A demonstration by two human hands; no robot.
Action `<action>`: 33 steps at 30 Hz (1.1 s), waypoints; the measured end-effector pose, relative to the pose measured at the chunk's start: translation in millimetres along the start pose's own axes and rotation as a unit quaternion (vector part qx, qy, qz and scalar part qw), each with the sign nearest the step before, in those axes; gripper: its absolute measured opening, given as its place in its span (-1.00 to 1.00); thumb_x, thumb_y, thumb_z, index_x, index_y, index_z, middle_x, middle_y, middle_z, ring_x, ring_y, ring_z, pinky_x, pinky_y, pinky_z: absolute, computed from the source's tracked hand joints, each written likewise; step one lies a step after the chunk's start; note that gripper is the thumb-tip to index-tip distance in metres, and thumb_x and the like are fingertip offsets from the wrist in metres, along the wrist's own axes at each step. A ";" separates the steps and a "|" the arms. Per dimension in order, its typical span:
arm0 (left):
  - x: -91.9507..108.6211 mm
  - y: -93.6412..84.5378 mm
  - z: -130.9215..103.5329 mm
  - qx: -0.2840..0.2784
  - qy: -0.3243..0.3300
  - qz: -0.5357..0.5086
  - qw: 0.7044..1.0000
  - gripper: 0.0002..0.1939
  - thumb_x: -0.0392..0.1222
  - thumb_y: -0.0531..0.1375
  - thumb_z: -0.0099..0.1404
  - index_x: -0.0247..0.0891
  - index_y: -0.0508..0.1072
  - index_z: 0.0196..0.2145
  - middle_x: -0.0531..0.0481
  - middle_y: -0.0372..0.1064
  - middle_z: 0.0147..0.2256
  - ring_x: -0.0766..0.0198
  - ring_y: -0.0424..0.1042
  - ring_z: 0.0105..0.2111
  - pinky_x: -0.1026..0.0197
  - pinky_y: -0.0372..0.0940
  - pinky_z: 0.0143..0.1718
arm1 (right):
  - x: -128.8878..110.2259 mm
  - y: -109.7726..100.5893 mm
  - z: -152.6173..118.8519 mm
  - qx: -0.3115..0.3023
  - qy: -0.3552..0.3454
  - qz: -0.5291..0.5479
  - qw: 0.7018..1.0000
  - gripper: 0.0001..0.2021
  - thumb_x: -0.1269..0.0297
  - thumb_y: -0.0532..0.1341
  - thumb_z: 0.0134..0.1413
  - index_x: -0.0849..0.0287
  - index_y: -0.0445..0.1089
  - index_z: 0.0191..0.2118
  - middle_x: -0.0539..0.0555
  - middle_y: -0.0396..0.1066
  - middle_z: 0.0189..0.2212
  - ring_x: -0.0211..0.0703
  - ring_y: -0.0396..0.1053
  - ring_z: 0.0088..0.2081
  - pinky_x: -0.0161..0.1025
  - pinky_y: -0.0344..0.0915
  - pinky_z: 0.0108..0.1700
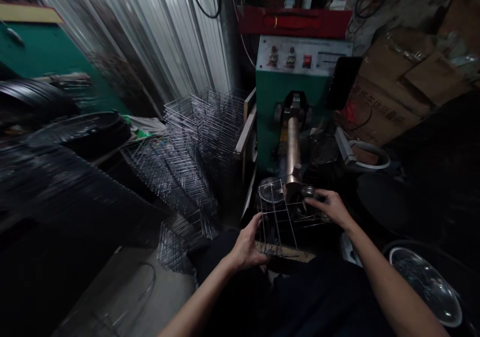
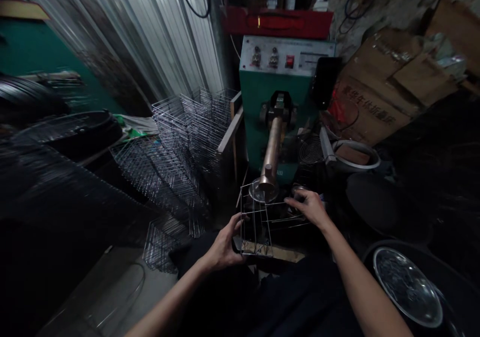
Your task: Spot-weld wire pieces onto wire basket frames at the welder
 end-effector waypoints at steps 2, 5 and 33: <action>-1.0 0.4 1.5 0.006 0.001 0.000 1.000 0.19 -0.28 0.47 -0.17 -0.12 0.01 0.35 -0.23 0.30 0.25 -0.15 0.35 0.26 -0.09 0.31 0.27 | 2.2 -0.6 0.7 0.002 0.003 -0.001 1.000 -0.48 -0.29 0.34 0.04 0.14 0.44 -0.47 0.00 0.39 -0.47 -0.07 0.34 -0.35 -0.20 0.25 -0.24; -1.0 1.0 4.0 0.001 -0.001 -0.004 1.000 0.17 -0.29 0.46 -0.17 -0.11 0.01 0.35 -0.22 0.31 0.25 -0.15 0.35 0.27 -0.10 0.31 0.27 | 6.8 -1.2 2.2 0.003 0.010 -0.004 1.000 -0.46 -0.33 0.33 0.03 0.14 0.47 -0.45 0.02 0.42 -0.47 -0.04 0.37 -0.34 -0.20 0.29 -0.24; 5.4 -7.2 13.3 -0.012 0.033 0.023 0.999 0.05 -0.26 0.45 -0.11 -0.13 0.04 0.27 -0.17 0.37 0.16 -0.10 0.42 0.18 -0.12 0.34 0.23 | 39.9 -11.1 -60.6 0.150 -0.066 -0.060 0.985 -0.56 -0.23 0.19 0.25 0.07 0.46 -0.35 0.22 0.36 0.06 0.23 0.29 0.11 0.11 0.19 0.17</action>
Point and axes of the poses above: each hand's wrist, its own z-axis towards the middle knuckle, its own y-axis out of the palm, x = y × z, the point moved 3 cm from there along z, towards the middle knuckle
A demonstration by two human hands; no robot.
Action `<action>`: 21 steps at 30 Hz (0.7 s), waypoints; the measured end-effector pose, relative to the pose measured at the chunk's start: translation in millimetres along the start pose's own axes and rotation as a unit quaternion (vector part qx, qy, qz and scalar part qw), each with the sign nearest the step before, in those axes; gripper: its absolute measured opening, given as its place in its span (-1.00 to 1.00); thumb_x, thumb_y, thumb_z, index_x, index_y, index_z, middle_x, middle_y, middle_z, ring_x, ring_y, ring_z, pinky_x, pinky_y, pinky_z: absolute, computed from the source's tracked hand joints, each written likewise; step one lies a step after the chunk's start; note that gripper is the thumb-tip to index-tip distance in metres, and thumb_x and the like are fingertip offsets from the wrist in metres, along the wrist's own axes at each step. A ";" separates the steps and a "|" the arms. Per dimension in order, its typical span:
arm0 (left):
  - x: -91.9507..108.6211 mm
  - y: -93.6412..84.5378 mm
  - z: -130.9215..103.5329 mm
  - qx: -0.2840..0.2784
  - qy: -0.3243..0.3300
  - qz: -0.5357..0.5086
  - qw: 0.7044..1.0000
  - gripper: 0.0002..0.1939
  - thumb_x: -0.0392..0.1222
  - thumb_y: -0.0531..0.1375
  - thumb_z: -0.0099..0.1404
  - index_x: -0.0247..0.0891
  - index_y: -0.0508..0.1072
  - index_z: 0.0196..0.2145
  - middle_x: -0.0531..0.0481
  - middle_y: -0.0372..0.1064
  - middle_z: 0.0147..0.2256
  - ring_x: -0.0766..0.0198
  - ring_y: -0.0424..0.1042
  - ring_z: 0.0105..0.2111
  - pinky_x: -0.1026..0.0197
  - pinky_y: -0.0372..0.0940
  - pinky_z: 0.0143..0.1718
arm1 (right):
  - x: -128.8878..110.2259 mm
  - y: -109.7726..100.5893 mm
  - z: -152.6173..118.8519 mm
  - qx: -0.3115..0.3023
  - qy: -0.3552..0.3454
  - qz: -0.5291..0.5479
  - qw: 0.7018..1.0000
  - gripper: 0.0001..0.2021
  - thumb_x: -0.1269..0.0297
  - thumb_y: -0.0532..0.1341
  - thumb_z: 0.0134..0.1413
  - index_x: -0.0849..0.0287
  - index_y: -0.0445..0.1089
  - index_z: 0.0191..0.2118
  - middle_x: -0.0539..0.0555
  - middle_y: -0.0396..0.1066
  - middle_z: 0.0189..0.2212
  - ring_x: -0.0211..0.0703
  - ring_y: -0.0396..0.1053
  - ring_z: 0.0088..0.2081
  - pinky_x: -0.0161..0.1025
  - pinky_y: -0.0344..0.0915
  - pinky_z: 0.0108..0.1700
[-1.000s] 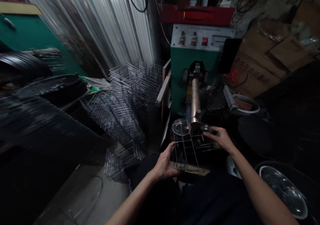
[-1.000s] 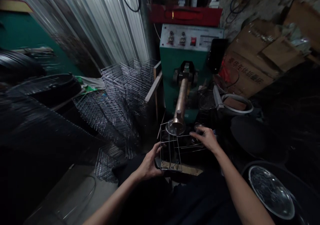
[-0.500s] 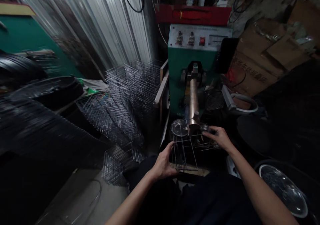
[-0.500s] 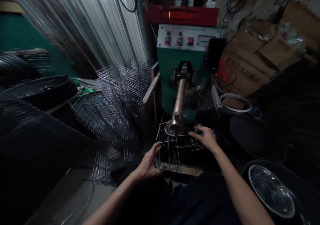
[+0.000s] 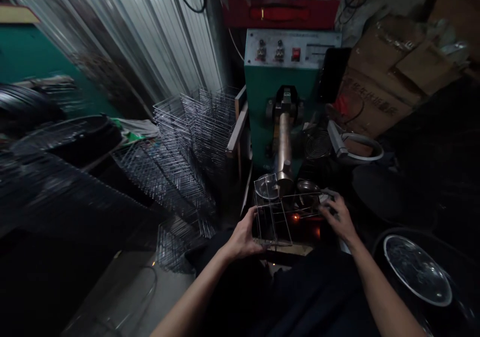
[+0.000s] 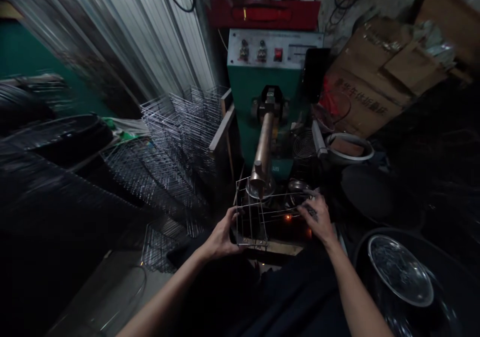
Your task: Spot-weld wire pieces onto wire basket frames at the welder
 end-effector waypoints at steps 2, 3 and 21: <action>4.5 0.4 0.6 0.004 -0.004 0.002 1.000 0.02 -0.27 0.45 -0.11 -0.12 0.05 0.25 -0.15 0.41 0.11 -0.08 0.45 0.14 -0.12 0.35 0.21 | 4.2 7.4 -3.3 0.030 0.019 0.043 0.998 -0.54 -0.24 0.20 0.23 0.09 0.42 -0.39 0.22 0.36 0.00 0.19 0.31 0.08 0.07 0.23 0.13; 6.5 1.1 0.4 0.005 -0.005 -0.003 1.000 0.01 -0.27 0.44 -0.10 -0.12 0.05 0.24 -0.14 0.42 0.10 -0.08 0.45 0.14 -0.11 0.35 0.21 | 3.7 11.6 -1.2 0.044 0.023 0.057 0.997 -0.53 -0.24 0.21 0.22 0.09 0.41 -0.41 0.21 0.36 -0.04 0.17 0.33 0.05 0.04 0.24 0.10; -12.4 1.2 3.9 0.050 0.022 -0.057 0.997 0.07 -0.29 0.44 -0.12 -0.15 0.04 0.29 -0.19 0.34 0.17 -0.10 0.39 0.21 -0.15 0.26 0.31 | -13.9 40.3 53.1 0.031 -0.053 0.053 0.997 -0.47 -0.29 0.33 0.12 0.09 0.35 -0.51 0.06 0.36 -0.42 -0.02 0.32 -0.30 -0.13 0.25 -0.19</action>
Point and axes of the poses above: each hand's wrist, its own z-axis towards the middle knuckle, its own y-axis out of the palm, x = y × z, the point moved 3 cm from there along z, towards the middle knuckle
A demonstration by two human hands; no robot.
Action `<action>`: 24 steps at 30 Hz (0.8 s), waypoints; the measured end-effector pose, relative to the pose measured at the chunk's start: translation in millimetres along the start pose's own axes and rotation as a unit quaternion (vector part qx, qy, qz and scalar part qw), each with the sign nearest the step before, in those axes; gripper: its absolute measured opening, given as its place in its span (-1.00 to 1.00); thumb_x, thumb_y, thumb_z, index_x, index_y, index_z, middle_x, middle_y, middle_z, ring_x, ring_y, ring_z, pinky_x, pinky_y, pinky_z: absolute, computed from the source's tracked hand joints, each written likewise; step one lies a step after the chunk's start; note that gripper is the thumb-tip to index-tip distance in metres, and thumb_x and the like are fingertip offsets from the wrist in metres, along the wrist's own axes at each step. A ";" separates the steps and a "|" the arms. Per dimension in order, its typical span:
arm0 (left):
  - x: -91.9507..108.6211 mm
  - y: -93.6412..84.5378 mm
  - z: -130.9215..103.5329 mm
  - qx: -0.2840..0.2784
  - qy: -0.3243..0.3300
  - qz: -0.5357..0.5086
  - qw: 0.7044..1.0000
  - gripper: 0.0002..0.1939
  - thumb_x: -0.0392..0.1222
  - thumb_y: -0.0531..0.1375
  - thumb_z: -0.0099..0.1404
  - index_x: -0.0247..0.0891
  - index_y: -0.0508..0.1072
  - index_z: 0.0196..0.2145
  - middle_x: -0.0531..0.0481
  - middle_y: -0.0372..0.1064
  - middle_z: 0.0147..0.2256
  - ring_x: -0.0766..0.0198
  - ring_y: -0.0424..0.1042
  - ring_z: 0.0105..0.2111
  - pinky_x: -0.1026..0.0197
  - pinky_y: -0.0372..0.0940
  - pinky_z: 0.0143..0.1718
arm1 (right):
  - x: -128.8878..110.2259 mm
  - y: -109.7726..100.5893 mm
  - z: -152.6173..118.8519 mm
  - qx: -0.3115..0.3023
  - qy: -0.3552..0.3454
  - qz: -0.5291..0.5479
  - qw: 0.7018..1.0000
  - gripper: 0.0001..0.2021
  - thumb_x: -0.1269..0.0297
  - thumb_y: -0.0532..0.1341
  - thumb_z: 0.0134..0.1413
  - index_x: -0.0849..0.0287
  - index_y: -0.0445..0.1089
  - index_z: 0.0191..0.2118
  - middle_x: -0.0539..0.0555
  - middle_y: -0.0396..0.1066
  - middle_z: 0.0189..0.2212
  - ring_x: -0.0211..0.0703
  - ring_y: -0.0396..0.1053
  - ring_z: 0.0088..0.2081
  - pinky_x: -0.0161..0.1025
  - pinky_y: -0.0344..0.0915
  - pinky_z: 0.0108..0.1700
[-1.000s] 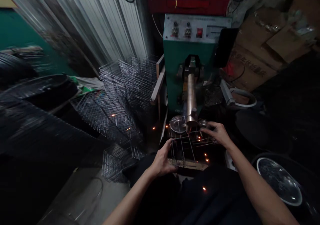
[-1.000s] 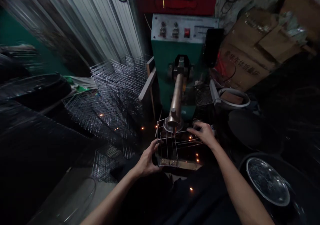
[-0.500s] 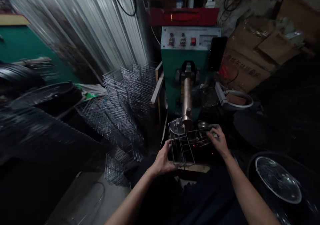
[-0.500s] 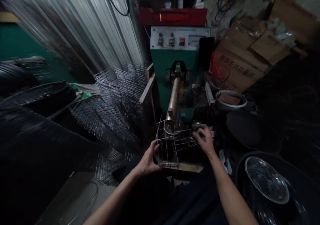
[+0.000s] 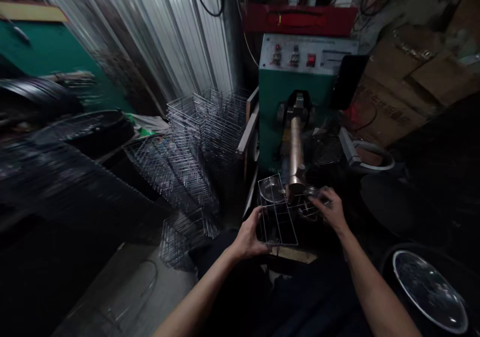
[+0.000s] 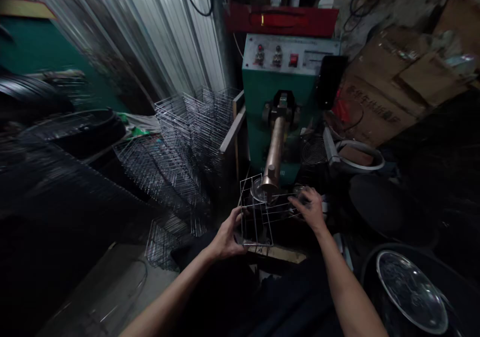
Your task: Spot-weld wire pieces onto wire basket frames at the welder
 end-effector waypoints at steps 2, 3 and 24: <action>1.0 -1.3 1.5 0.004 0.003 0.004 1.000 0.05 -0.28 0.44 -0.11 -0.16 0.06 0.28 -0.19 0.36 0.16 -0.09 0.41 0.20 -0.12 0.30 0.28 | -0.6 0.6 2.7 -0.001 -0.018 0.006 1.000 -0.50 -0.25 0.35 0.14 0.10 0.38 -0.50 0.04 0.35 -0.43 -0.05 0.30 -0.32 -0.14 0.23 -0.20; 2.1 -1.8 2.4 0.005 0.007 0.004 1.000 0.05 -0.28 0.44 -0.11 -0.16 0.06 0.28 -0.19 0.36 0.16 -0.08 0.42 0.19 -0.10 0.32 0.26 | -0.2 1.0 3.7 -0.003 -0.023 0.009 1.000 -0.51 -0.24 0.35 0.14 0.11 0.39 -0.49 0.03 0.35 -0.43 -0.05 0.30 -0.32 -0.15 0.22 -0.20; 1.3 -4.2 22.6 0.006 0.028 0.031 0.999 -0.02 -0.26 0.40 -0.07 -0.10 0.11 0.28 -0.12 0.38 0.15 -0.04 0.46 0.13 -0.07 0.36 0.23 | 18.8 2.7 9.7 -0.008 -0.007 0.009 1.000 -0.56 -0.10 0.38 0.17 0.12 0.34 -0.51 0.01 0.31 -0.43 -0.08 0.27 -0.32 -0.19 0.18 -0.23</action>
Point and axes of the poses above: each hand's wrist, its own z-axis towards the middle knuckle, its own y-axis out of the palm, x = y × z, the point moved 3 cm from there along z, towards the middle knuckle
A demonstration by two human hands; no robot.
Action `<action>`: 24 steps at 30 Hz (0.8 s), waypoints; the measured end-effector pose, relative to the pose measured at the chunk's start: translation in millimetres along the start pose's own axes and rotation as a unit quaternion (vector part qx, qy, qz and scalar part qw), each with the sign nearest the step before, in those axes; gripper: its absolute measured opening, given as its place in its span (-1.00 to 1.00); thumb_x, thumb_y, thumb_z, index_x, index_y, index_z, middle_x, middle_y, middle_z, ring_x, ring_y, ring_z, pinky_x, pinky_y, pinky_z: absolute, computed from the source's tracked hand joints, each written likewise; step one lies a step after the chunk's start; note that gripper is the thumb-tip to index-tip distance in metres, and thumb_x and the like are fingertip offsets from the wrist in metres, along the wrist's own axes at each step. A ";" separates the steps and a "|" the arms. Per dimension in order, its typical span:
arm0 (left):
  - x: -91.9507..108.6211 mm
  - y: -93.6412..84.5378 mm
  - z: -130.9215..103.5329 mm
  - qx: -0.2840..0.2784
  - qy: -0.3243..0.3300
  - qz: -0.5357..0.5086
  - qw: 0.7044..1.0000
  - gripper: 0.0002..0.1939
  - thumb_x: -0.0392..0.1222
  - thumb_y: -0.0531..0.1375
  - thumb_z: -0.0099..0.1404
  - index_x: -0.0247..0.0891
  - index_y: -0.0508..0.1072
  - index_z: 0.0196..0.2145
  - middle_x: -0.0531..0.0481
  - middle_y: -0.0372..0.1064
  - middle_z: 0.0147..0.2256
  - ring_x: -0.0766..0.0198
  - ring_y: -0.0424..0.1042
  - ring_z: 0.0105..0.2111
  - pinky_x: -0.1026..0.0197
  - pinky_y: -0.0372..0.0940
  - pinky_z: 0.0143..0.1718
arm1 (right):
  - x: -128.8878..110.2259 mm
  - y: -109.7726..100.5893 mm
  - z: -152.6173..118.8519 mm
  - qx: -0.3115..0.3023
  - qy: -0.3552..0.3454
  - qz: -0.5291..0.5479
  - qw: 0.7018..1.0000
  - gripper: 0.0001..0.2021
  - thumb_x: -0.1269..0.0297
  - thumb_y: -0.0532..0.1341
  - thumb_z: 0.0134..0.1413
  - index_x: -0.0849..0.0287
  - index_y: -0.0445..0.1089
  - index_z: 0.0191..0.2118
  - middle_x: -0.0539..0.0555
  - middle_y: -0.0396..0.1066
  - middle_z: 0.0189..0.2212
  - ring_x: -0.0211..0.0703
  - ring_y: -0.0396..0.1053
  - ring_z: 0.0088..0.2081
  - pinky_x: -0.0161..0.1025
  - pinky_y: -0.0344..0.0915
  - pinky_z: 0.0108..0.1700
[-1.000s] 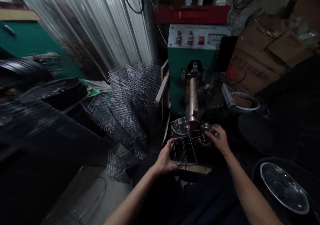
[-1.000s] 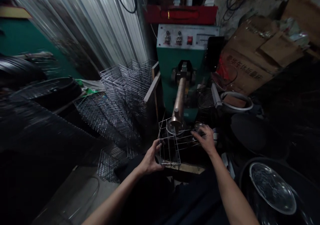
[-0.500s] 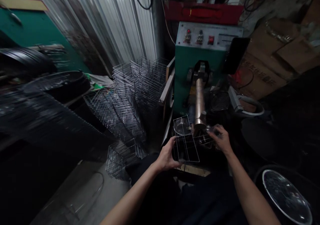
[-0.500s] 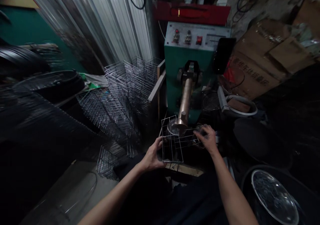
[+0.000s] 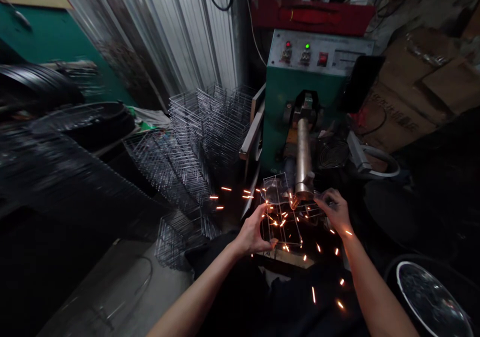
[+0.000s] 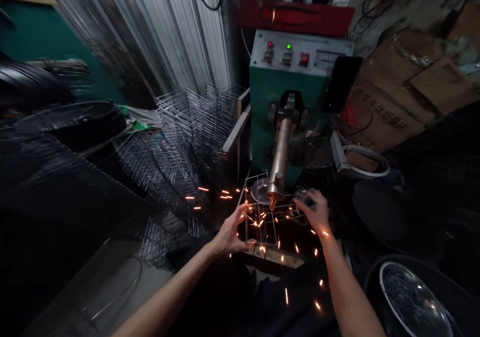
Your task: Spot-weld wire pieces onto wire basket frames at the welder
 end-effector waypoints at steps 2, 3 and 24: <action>2.6 -1.6 0.2 0.005 -0.003 0.008 1.000 -0.03 -0.25 0.41 -0.08 -0.09 0.12 0.27 -0.11 0.40 0.14 -0.04 0.46 0.12 -0.08 0.36 0.22 | -0.6 -0.4 -0.5 -0.001 0.000 -0.002 1.000 -0.56 -0.08 0.38 0.17 0.12 0.32 -0.51 0.01 0.31 -0.43 -0.08 0.27 -0.32 -0.19 0.17 -0.23; 3.6 -2.2 0.1 0.004 -0.006 0.011 1.000 -0.03 -0.25 0.41 -0.09 -0.09 0.13 0.26 -0.11 0.40 0.14 -0.05 0.46 0.12 -0.08 0.36 0.22 | -0.1 -0.6 -0.8 -0.002 0.002 0.000 1.000 -0.56 -0.07 0.38 0.17 0.12 0.32 -0.51 0.01 0.31 -0.43 -0.09 0.27 -0.32 -0.19 0.17 -0.23; 31.1 41.4 -114.4 0.074 -0.158 -0.236 0.956 -0.17 0.01 0.48 -0.13 -0.10 0.21 0.05 -0.09 0.41 -0.05 0.08 0.53 -0.12 0.11 0.48 -0.16 | 25.4 -54.3 -141.2 0.133 0.187 -0.022 0.973 -0.40 -0.32 0.10 0.21 0.10 0.46 0.03 0.19 0.53 -0.04 0.17 0.46 0.01 0.02 0.41 0.01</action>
Point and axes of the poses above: each hand's wrist, its own z-axis towards the middle knuckle, its own y-axis out of the palm, x = y × z, the point moved 3 cm from there along z, towards the middle knuckle
